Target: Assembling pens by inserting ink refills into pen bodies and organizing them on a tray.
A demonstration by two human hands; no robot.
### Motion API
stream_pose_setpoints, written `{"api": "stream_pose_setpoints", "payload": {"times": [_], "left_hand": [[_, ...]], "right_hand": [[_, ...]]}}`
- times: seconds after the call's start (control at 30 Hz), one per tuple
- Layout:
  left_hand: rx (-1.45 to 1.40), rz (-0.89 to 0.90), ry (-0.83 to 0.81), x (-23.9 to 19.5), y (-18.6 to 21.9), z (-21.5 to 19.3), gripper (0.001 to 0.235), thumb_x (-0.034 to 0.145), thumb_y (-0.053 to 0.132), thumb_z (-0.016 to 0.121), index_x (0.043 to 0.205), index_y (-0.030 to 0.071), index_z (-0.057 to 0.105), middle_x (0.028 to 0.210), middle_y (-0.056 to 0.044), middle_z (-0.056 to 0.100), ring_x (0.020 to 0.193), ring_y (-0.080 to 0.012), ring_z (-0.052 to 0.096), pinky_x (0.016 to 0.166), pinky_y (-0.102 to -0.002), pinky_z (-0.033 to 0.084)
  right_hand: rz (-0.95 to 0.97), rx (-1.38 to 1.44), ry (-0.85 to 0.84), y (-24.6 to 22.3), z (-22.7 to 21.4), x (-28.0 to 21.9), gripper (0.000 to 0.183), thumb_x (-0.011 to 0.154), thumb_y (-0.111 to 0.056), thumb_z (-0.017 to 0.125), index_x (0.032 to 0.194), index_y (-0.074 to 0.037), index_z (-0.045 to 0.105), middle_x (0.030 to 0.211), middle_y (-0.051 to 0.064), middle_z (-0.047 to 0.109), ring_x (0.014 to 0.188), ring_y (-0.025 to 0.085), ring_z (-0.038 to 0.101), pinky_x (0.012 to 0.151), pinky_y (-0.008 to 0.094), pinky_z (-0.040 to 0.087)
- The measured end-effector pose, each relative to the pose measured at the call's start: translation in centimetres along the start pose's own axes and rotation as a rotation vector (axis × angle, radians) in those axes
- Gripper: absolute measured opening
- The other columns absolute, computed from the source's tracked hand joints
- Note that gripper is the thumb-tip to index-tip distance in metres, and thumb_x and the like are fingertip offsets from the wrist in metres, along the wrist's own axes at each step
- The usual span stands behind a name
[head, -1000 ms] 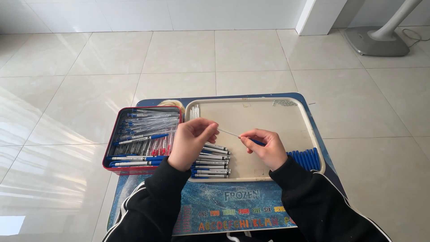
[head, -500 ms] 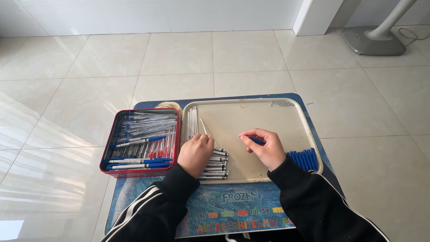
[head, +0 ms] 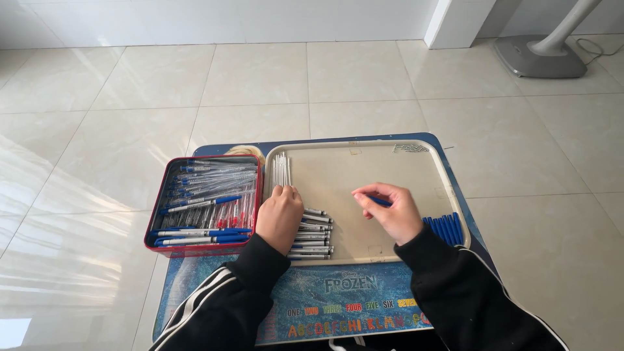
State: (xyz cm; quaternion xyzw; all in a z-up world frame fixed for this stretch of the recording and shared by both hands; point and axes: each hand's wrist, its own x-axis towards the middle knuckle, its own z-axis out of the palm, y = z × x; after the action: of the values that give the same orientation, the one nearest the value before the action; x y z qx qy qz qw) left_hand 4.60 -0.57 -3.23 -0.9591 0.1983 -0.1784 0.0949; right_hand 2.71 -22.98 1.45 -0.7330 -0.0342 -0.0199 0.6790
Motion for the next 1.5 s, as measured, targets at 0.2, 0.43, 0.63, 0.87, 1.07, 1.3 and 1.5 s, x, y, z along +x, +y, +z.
{"api": "stream_pose_setpoints", "payload": {"times": [0.2, 0.43, 0.63, 0.87, 1.07, 1.3, 1.5], "left_hand": [[-0.106, 0.016, 0.234, -0.6, -0.4, -0.7, 0.018, 0.087, 0.013, 0.065, 0.098, -0.001, 0.07, 0.083, -0.013, 0.066, 0.084, -0.0222, 0.064, 0.064, -0.024, 0.053], [-0.199, 0.077, 0.317, -0.9, -0.3, -2.1, 0.022, 0.095, 0.02, 0.058, 0.098, 0.003, 0.071, 0.086, -0.012, 0.065, 0.088, -0.0212, 0.062, 0.069, -0.023, 0.051], [-0.231, 0.049, 0.291, -1.1, 0.0, -1.5, 0.024, 0.093, 0.027, 0.058, 0.093, 0.007, 0.072, 0.084, -0.008, 0.065, 0.087, -0.0193, 0.062, 0.062, -0.021, 0.051], [-0.254, 0.055, 0.236, -1.3, 0.1, -2.7, 0.024, 0.093, 0.027, 0.059, 0.093, 0.008, 0.073, 0.083, -0.007, 0.066, 0.086, -0.018, 0.063, 0.063, -0.02, 0.052], [-0.265, 0.029, 0.246, -1.3, 0.0, -3.2, 0.023, 0.092, 0.028, 0.06, 0.091, 0.009, 0.073, 0.083, -0.006, 0.066, 0.087, -0.0177, 0.063, 0.062, -0.02, 0.052], [-0.285, 0.027, 0.256, -1.3, -0.1, -3.8, 0.021, 0.091, 0.027, 0.06, 0.09, 0.011, 0.073, 0.083, -0.005, 0.066, 0.089, -0.0174, 0.063, 0.06, -0.021, 0.052], [-0.288, 0.028, 0.263, -1.3, -0.1, -3.7, 0.02, 0.09, 0.027, 0.062, 0.089, 0.011, 0.073, 0.084, -0.005, 0.066, 0.089, -0.0178, 0.064, 0.06, -0.021, 0.053]], "right_hand": [[0.008, -0.227, 0.144, 0.2, -6.3, 2.6, 0.015, 0.081, -0.006, 0.07, 0.093, 0.005, 0.07, 0.071, 0.016, 0.065, 0.055, 0.016, 0.059, 0.052, 0.027, 0.054], [0.105, -0.555, 0.273, 3.2, -13.5, 7.6, 0.021, 0.077, -0.011, 0.073, 0.096, -0.002, 0.072, 0.074, 0.016, 0.068, 0.054, 0.017, 0.063, 0.052, 0.026, 0.055], [0.183, -0.886, 0.268, 6.1, -14.9, 11.5, 0.02, 0.08, -0.019, 0.069, 0.098, -0.012, 0.074, 0.082, 0.008, 0.072, 0.061, 0.015, 0.068, 0.058, 0.021, 0.056], [0.196, -0.986, 0.233, 5.8, -14.7, 11.3, 0.021, 0.084, -0.021, 0.069, 0.103, -0.014, 0.073, 0.099, 0.01, 0.071, 0.078, 0.022, 0.069, 0.072, 0.027, 0.056], [0.114, -0.889, 0.065, 3.8, -14.6, 8.6, 0.023, 0.09, -0.013, 0.06, 0.11, -0.008, 0.07, 0.096, 0.014, 0.072, 0.083, 0.026, 0.068, 0.08, 0.036, 0.054], [0.168, -0.847, -0.164, -1.7, -12.0, 2.2, 0.023, 0.086, -0.005, 0.065, 0.107, -0.005, 0.072, 0.107, 0.017, 0.07, 0.104, 0.035, 0.065, 0.092, 0.044, 0.052], [0.235, -0.901, -0.284, -1.2, -12.7, 1.4, 0.023, 0.084, -0.012, 0.069, 0.107, -0.005, 0.072, 0.11, 0.011, 0.069, 0.107, 0.03, 0.064, 0.095, 0.041, 0.051]]}}
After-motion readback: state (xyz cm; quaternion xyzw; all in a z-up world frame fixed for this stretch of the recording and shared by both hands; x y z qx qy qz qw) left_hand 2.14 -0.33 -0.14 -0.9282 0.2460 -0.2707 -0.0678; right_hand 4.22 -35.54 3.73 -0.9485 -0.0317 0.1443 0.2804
